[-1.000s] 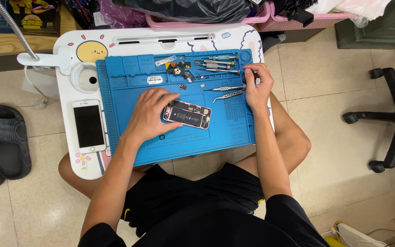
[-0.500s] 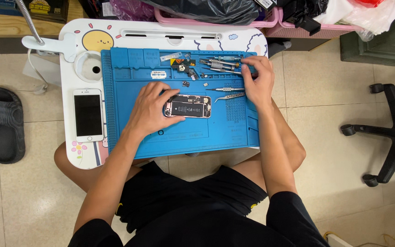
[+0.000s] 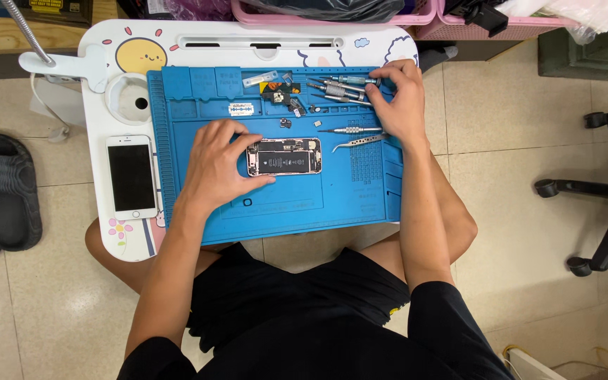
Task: The person uses a precision screwdriver to remove and install screws on a disassembled smartphone placed on a blue anti-static mat. They repeatedly switch between screwdriver bits and organize small components on the mat.
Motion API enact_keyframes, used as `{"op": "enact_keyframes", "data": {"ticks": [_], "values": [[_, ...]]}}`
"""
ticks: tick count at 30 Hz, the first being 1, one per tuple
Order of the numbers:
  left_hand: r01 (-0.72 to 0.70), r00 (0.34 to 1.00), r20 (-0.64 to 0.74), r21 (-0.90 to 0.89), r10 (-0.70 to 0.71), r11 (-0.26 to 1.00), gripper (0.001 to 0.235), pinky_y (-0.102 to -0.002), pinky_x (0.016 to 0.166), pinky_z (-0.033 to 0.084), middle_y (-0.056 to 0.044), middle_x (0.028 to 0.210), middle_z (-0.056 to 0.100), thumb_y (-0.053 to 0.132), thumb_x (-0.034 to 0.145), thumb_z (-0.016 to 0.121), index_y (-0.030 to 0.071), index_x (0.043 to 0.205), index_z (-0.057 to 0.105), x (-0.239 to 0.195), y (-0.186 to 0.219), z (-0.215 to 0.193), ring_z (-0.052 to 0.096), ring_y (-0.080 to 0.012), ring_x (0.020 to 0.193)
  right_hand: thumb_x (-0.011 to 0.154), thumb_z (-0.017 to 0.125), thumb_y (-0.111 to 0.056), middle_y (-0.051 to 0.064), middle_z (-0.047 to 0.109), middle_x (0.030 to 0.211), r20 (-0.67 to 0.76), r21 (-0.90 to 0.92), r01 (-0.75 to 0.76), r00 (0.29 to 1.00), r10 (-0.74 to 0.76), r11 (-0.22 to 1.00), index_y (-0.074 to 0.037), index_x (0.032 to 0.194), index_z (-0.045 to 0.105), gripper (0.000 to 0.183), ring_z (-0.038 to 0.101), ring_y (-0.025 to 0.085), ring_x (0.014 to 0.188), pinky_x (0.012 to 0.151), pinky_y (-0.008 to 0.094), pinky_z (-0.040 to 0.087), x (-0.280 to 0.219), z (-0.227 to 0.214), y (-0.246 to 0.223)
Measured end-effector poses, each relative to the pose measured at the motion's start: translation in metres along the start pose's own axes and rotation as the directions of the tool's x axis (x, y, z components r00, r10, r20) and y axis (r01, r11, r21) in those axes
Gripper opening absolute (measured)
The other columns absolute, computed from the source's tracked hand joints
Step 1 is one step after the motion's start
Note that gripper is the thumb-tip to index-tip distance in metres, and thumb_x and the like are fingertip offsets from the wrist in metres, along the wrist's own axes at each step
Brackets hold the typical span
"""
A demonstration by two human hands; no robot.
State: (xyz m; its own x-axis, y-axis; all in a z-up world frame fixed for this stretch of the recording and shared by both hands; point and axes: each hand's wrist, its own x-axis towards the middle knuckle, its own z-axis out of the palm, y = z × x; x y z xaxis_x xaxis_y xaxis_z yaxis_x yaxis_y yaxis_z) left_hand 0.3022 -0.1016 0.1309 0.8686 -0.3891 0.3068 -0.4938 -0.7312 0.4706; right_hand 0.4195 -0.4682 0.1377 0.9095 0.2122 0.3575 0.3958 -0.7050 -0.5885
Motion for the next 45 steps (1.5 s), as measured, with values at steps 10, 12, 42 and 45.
{"op": "enact_keyframes", "data": {"ticks": [10,12,42,45], "values": [[-0.014,0.999,0.053,0.037,0.012,0.999,0.087,-0.046,0.094,0.044,-0.005,0.119,0.059,0.062,0.066,0.097,0.010,0.130,0.071,0.000,-0.005,-0.014,0.055,-0.0291,0.114,0.102,0.070,-0.002,0.011,0.061,0.122,0.078,0.062,-0.001,0.997,-0.004,0.998,-0.003,0.123,0.074,0.021,0.059,0.026,0.114,0.084,0.036,0.048,-0.006,-0.008,-0.001],[-0.015,0.998,0.056,0.013,0.014,1.000,0.084,-0.046,0.095,0.043,-0.005,0.120,0.059,0.061,0.067,0.097,0.011,0.130,0.072,-0.004,-0.011,-0.011,0.055,-0.0293,0.115,0.103,0.071,-0.002,0.012,0.061,0.122,0.078,0.069,0.000,0.997,-0.006,0.998,-0.003,0.120,0.074,0.018,0.059,0.025,0.113,0.084,0.035,0.048,-0.006,-0.006,0.003],[-0.125,0.811,-0.089,-0.992,-0.578,-0.021,0.068,-0.039,0.105,0.051,-0.011,0.111,0.067,0.065,0.104,0.036,0.009,0.127,0.068,-0.014,-0.036,-0.018,0.064,-0.0247,0.111,0.115,0.056,-0.031,0.005,0.054,0.093,0.020,0.854,-0.049,0.998,0.061,0.519,-0.014,0.140,0.053,0.031,0.050,0.013,0.066,0.052,0.025,0.046,-0.021,0.066,-0.120],[-0.242,0.740,0.060,-0.905,-0.669,-0.349,0.067,-0.038,0.102,0.050,-0.007,0.105,0.066,0.068,0.094,0.044,0.014,0.121,0.072,-0.014,-0.041,-0.023,0.062,-0.0235,0.106,0.111,0.060,-0.029,0.002,0.052,0.092,0.068,0.797,-0.055,0.998,0.002,0.601,-0.012,0.138,0.057,0.032,0.045,0.009,0.071,0.060,0.023,0.039,-0.033,0.076,-0.134]]}}
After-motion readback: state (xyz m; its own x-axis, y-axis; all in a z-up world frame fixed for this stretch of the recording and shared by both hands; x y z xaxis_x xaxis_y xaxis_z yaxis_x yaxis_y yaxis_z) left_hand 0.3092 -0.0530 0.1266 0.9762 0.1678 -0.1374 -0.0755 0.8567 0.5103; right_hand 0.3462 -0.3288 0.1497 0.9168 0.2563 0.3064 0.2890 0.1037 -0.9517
